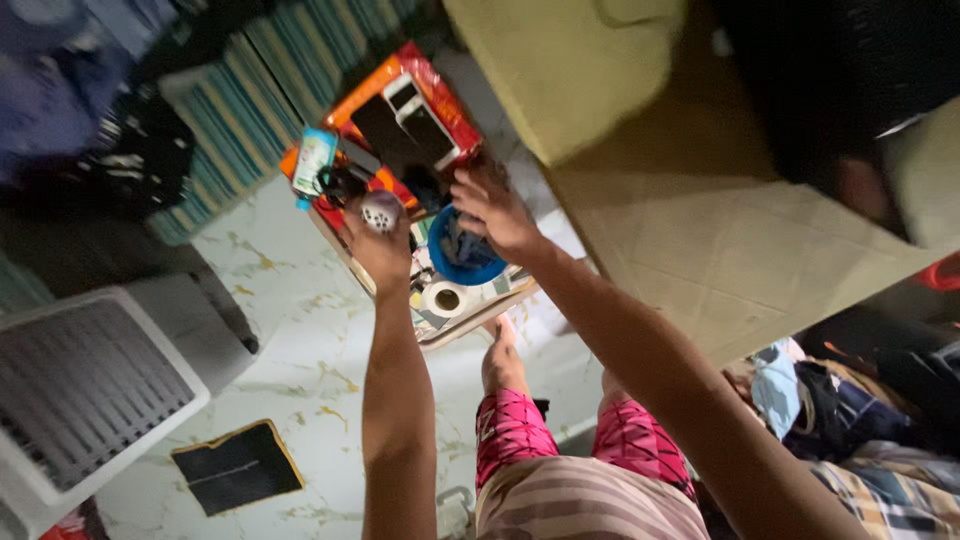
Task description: The person organizes multiple smartphones, a laptop, and a power adapter on a table, connecting a cable and placing small items into a bowl.
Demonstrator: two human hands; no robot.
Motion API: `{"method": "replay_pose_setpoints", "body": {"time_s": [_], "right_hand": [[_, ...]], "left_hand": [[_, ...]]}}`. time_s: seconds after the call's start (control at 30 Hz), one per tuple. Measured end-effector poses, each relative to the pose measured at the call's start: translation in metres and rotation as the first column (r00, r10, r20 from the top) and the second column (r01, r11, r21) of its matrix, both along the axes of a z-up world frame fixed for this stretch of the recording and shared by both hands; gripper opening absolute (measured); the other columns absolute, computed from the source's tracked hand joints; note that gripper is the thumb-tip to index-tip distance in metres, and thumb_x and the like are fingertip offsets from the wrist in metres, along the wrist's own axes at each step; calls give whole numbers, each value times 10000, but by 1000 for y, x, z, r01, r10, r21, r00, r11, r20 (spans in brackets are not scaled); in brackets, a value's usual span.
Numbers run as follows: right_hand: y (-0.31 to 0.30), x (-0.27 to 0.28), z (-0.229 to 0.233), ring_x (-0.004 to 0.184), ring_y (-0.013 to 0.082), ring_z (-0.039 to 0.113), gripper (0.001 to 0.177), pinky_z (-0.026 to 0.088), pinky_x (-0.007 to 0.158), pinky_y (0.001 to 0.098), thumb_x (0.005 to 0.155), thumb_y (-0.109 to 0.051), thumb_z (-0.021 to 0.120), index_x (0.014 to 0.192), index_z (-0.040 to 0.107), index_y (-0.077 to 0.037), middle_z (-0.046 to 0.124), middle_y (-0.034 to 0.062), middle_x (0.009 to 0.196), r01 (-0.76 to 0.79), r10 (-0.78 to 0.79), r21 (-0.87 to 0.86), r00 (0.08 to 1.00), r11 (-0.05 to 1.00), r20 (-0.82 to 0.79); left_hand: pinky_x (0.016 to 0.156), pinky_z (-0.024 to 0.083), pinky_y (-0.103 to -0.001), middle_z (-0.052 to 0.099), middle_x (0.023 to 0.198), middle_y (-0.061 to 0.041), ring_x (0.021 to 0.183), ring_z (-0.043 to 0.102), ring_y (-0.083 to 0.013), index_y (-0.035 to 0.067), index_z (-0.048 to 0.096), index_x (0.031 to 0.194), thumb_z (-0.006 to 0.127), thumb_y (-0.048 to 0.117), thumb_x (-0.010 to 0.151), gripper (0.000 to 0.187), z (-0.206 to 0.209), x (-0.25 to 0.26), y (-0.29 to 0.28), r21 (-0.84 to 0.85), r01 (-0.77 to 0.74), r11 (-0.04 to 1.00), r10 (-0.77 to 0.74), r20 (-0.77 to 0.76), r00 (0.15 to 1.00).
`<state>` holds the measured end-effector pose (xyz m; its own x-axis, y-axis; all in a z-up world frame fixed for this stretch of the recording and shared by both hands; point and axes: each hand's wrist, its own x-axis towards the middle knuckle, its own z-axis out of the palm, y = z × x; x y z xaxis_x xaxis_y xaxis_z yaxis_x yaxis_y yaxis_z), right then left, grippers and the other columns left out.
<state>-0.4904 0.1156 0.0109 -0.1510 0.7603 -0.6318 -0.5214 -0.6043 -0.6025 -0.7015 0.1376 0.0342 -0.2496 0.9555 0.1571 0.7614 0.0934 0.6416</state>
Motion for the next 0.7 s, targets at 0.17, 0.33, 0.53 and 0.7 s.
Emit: {"method": "replay_pose_setpoints", "body": {"time_s": [0.17,0.33,0.53,0.7], "right_hand": [[-46,50,48,1363,224,524,794,492,1006,406,911,-284,727,1590,348,-121,490,115,1553,-83,92,212,995,974,-34],[-121,121,93,1325,172,538,882,474,1090,344,908,-263,824,1575,302,-16,493,118,1513,-52,13,389,994,920,104],[-155,241,144,1060,177,671,854,580,837,327,823,-324,835,1512,460,16,679,102,1263,-129,38,313,959,941,279],[-140,259,194,961,182,691,904,562,705,289,722,-438,837,1464,473,-71,719,99,1161,-264,216,102,915,959,342]], "left_hand": [[962,492,-513,626,1211,-253,1125,599,-459,50,526,1319,856,195,784,645,94,89,-53,-49,44,998,-39,108,993],[1007,474,-523,580,1295,-266,1186,572,-488,40,478,1442,836,95,765,767,125,211,-141,-60,200,978,-196,64,978],[922,533,-457,534,1330,-235,1125,602,-393,51,409,1487,909,127,685,948,147,301,-185,-180,389,904,-262,487,833],[804,612,-322,632,1299,-112,1059,654,-193,113,462,1516,788,68,850,742,160,283,-186,-280,443,851,130,931,340]]}}
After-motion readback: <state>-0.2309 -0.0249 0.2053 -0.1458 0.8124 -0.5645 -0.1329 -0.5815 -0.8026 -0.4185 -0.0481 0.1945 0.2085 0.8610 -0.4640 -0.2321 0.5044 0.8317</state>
